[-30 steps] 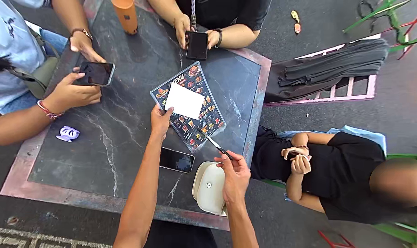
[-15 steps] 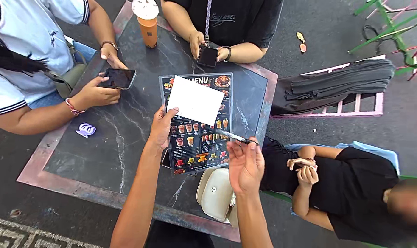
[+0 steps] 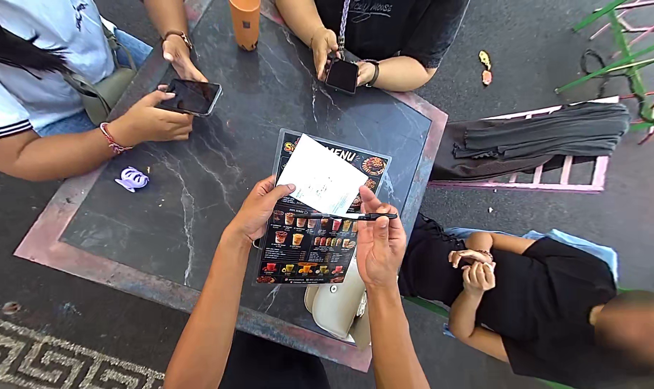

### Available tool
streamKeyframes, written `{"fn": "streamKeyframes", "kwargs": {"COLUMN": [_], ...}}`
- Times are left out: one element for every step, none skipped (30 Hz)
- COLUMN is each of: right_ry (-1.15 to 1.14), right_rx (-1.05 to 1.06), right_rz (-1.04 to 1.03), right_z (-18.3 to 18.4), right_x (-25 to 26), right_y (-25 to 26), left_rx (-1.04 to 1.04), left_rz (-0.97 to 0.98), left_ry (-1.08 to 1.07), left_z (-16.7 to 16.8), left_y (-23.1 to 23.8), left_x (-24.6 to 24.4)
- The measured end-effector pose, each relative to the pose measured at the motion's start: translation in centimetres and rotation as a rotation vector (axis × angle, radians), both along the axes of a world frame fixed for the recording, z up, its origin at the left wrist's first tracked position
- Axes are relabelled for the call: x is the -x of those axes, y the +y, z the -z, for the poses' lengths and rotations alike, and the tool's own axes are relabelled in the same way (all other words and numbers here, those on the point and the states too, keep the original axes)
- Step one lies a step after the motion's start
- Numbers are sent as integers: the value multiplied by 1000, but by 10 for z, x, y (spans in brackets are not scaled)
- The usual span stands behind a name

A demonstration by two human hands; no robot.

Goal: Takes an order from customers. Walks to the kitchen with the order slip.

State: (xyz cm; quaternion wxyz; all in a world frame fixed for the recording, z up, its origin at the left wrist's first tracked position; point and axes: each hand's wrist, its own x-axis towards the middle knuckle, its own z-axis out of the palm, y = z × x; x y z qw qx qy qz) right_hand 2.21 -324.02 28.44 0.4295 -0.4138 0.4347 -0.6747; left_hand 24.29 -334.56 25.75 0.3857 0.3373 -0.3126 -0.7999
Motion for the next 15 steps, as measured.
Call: {"fn": "streamKeyframes", "kwargs": {"right_ry": [21,46,69,85,95,92,78,51,33,18,9,-2,-14,-25,-36], "right_rx": [5,11,11,-1,-19,-37,-53,-67,-80,-90,-103,-119,-135,-150,-161], "right_rz": [1,-4,-18,-39,-69,-103,-128,-146,-155,-156,-149,-142,-135,-130,-125], "right_z": [-2,-5,-8,-12,-17,-21,-23,-23,-21,-18,-15,-12,-9,-6,-4], "right_x": [6,11,17,23,27,31,33,33,31,30,28,26,24,22,20], "right_y": [-4,-9,-15,-20,-26,-30,-32,-32,-32,-30,-28,-26,-22,-18,-15], "left_rx": [12,21,27,33,44,55,64,63,60,49,33,16,2,-11,-20], "left_rz": [19,45,72,95,115,125,122,107,87,66,43,19,-5,-28,-52], "left_ry": [-8,-14,-14,-11,-8,-4,-2,-6,-9,-4,10,23,23,19,9], "left_z": [-1,-3,-3,-3,-2,0,1,0,0,0,0,1,2,2,1], "left_y": [-1,-2,-4,-5,-6,-7,-7,-7,-8,-8,-8,-9,-9,-9,-9], "left_x": [-1,-3,-5,-6,-8,-8,-9,-8,-8,-7,-6,-4,-3,-1,0]}}
